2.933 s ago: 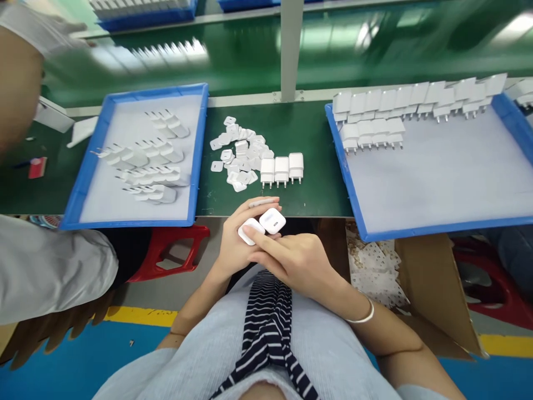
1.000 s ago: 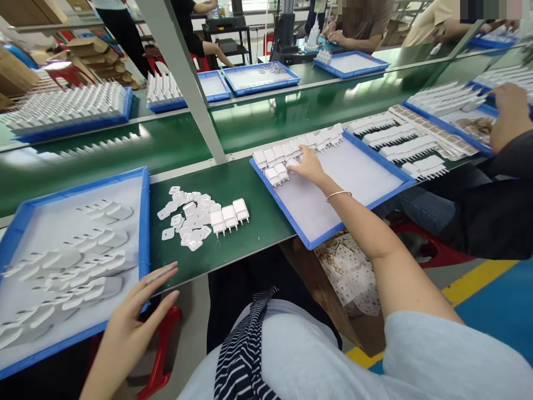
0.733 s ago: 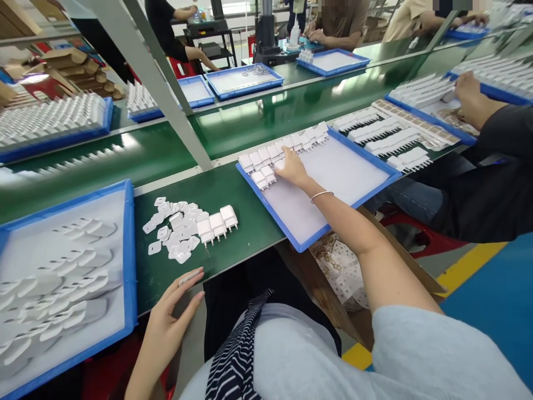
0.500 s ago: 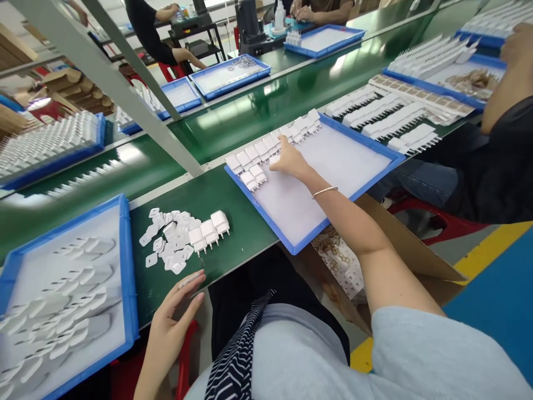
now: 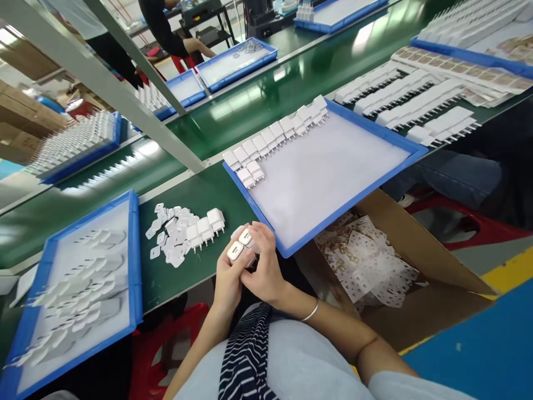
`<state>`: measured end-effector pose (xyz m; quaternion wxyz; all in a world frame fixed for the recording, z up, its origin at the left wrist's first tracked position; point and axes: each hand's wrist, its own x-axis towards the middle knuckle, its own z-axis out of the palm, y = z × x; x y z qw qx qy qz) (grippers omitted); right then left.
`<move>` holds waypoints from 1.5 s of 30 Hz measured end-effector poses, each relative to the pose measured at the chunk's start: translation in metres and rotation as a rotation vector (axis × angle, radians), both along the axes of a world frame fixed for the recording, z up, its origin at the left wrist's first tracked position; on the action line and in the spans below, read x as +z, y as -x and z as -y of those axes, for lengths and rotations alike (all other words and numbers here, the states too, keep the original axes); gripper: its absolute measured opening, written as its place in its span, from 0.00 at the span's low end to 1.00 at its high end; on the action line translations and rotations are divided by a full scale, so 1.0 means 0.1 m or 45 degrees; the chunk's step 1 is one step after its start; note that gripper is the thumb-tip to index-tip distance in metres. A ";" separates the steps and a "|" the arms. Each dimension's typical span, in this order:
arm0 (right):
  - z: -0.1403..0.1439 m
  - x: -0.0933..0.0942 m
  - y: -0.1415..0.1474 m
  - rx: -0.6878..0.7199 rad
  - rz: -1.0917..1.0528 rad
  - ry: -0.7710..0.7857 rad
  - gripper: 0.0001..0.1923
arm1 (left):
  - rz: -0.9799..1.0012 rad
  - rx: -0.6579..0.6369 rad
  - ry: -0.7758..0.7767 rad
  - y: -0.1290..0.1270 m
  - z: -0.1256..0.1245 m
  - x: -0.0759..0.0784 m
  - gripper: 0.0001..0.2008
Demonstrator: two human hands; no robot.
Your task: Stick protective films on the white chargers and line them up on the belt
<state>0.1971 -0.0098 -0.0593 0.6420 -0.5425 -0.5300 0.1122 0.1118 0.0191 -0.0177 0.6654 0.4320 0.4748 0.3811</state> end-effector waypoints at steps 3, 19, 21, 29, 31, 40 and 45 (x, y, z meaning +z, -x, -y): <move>0.01 -0.07 0.04 -0.020 -0.041 -0.103 0.50 | 0.036 0.077 0.062 -0.07 0.05 0.03 0.32; 0.06 0.11 0.11 0.735 -0.097 -0.162 0.51 | 0.065 0.341 -0.122 0.52 0.16 -0.02 0.25; 0.03 0.25 0.10 0.740 -0.367 -0.057 0.40 | 0.099 0.212 -0.213 0.73 0.13 0.02 0.23; -0.31 0.54 0.08 1.103 -0.529 0.912 0.12 | -0.240 -0.316 -0.701 1.29 0.13 0.27 0.21; -0.34 0.54 0.12 1.133 -0.478 0.949 0.10 | -0.249 -0.378 -0.680 1.33 0.16 0.28 0.20; -0.25 0.66 0.14 0.573 0.008 0.499 0.05 | -0.055 -0.228 -0.461 1.42 0.21 0.20 0.22; -0.09 0.85 0.10 0.593 -0.349 0.689 0.04 | -0.236 -0.040 -0.690 1.32 0.22 0.17 0.21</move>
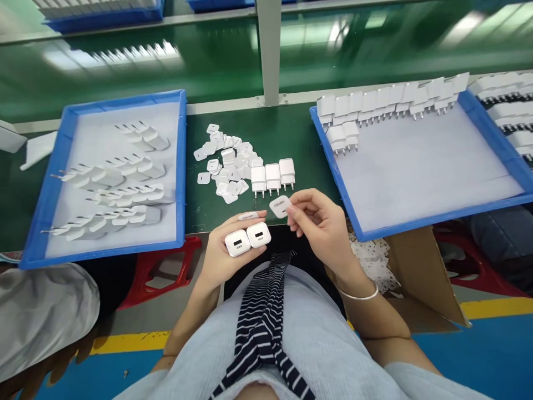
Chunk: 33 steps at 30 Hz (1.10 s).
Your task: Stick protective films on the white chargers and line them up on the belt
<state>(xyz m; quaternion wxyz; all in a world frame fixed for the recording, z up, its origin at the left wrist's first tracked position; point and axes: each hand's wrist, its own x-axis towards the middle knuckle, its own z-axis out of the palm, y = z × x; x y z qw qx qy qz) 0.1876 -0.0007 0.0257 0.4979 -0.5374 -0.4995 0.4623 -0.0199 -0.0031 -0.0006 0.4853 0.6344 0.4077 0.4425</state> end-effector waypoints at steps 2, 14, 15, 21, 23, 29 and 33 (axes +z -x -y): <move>0.08 0.04 0.02 0.104 -0.131 0.099 0.05 | -0.068 0.060 -0.094 -0.05 0.01 -0.01 0.20; 0.28 0.02 0.12 0.201 -0.338 0.320 0.11 | -0.222 0.152 -0.318 -0.14 0.05 -0.01 0.20; 0.29 0.03 0.12 0.192 -0.345 0.330 0.11 | -0.231 0.158 -0.335 -0.14 0.06 0.00 0.20; 0.30 0.01 0.15 0.175 -0.367 0.348 0.12 | -0.246 0.144 -0.383 -0.16 0.09 0.02 0.19; 0.30 0.01 0.15 0.173 -0.360 0.337 0.12 | -0.250 0.146 -0.387 -0.15 0.09 0.02 0.19; 0.29 0.01 0.17 0.158 -0.332 0.328 0.12 | -0.276 0.160 -0.397 -0.14 0.11 0.05 0.20; 0.29 0.02 0.18 0.157 -0.314 0.346 0.13 | -0.290 0.170 -0.396 -0.15 0.14 0.06 0.20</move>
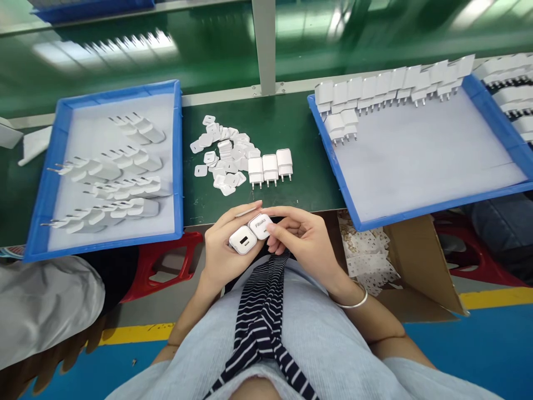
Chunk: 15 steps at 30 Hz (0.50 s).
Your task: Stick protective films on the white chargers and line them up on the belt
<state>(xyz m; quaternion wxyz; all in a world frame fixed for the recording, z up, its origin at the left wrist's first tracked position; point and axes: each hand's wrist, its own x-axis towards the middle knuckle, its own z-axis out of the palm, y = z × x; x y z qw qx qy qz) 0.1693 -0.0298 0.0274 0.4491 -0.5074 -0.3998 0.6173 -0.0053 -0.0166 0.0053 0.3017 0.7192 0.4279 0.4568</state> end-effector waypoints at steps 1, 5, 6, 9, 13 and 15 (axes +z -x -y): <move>0.00 0.00 0.00 0.001 0.002 0.007 0.13 | -0.002 0.002 -0.002 0.00 0.01 0.00 0.20; 0.00 0.00 0.00 0.013 -0.016 0.029 0.12 | -0.014 0.014 -0.005 0.00 0.02 -0.02 0.21; 0.00 0.00 0.00 0.015 -0.026 0.035 0.11 | -0.017 0.013 -0.008 0.01 0.02 -0.02 0.21; -0.01 -0.01 -0.01 0.020 -0.050 0.058 0.11 | -0.022 0.004 -0.029 0.01 0.02 -0.02 0.21; -0.03 -0.03 -0.01 0.032 -0.070 0.077 0.12 | -0.027 -0.007 -0.043 0.01 0.02 -0.02 0.21; -0.03 -0.04 -0.01 0.033 -0.064 0.081 0.13 | -0.030 -0.006 -0.036 0.00 0.02 -0.02 0.20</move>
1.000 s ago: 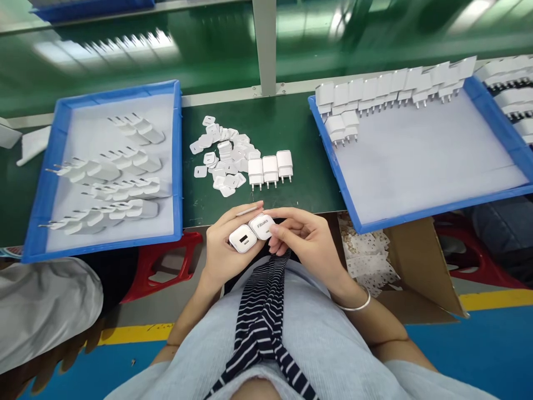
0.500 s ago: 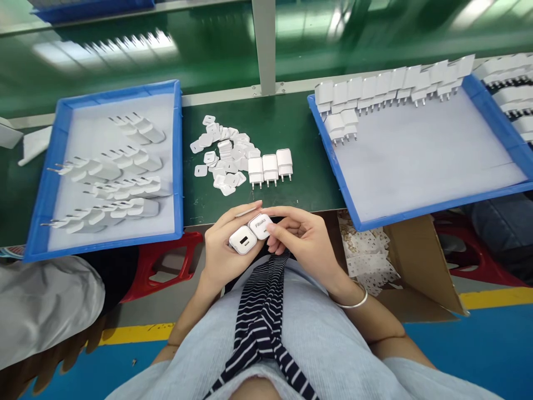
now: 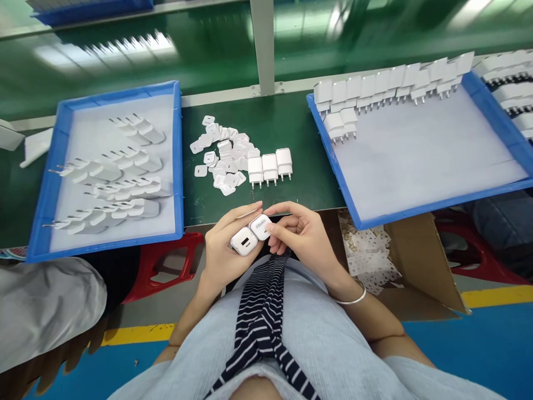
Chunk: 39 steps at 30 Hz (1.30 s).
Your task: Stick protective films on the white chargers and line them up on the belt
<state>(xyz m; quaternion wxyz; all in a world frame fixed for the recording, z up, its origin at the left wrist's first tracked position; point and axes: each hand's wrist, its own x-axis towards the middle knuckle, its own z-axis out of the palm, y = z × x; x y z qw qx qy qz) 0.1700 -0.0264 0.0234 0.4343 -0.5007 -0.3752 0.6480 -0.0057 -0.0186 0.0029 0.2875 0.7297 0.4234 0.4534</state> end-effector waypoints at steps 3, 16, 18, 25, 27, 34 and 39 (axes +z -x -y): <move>-0.01 -0.01 0.01 -0.006 0.031 0.001 0.13 | 0.004 0.008 0.033 -0.01 0.00 -0.01 0.19; -0.05 -0.08 0.05 0.009 0.120 -0.025 0.14 | 0.040 0.084 0.111 -0.05 0.00 -0.03 0.17; -0.04 -0.14 0.07 -0.018 0.141 -0.052 0.14 | 0.086 0.139 0.157 -0.06 -0.01 -0.03 0.17; -0.16 -0.13 -0.01 0.003 0.123 -0.259 0.15 | 0.222 -0.028 0.349 -0.02 -0.05 0.04 0.19; -0.25 -0.09 -0.03 0.019 0.256 -0.367 0.14 | 0.180 -0.092 0.360 -0.02 -0.05 0.07 0.19; -0.50 -0.07 -0.05 0.146 0.570 -0.596 0.04 | 0.123 -0.154 0.400 0.03 -0.05 0.10 0.17; -0.47 -0.02 -0.11 -0.029 0.549 -0.530 0.03 | 0.164 -0.066 0.450 0.09 -0.05 0.04 0.20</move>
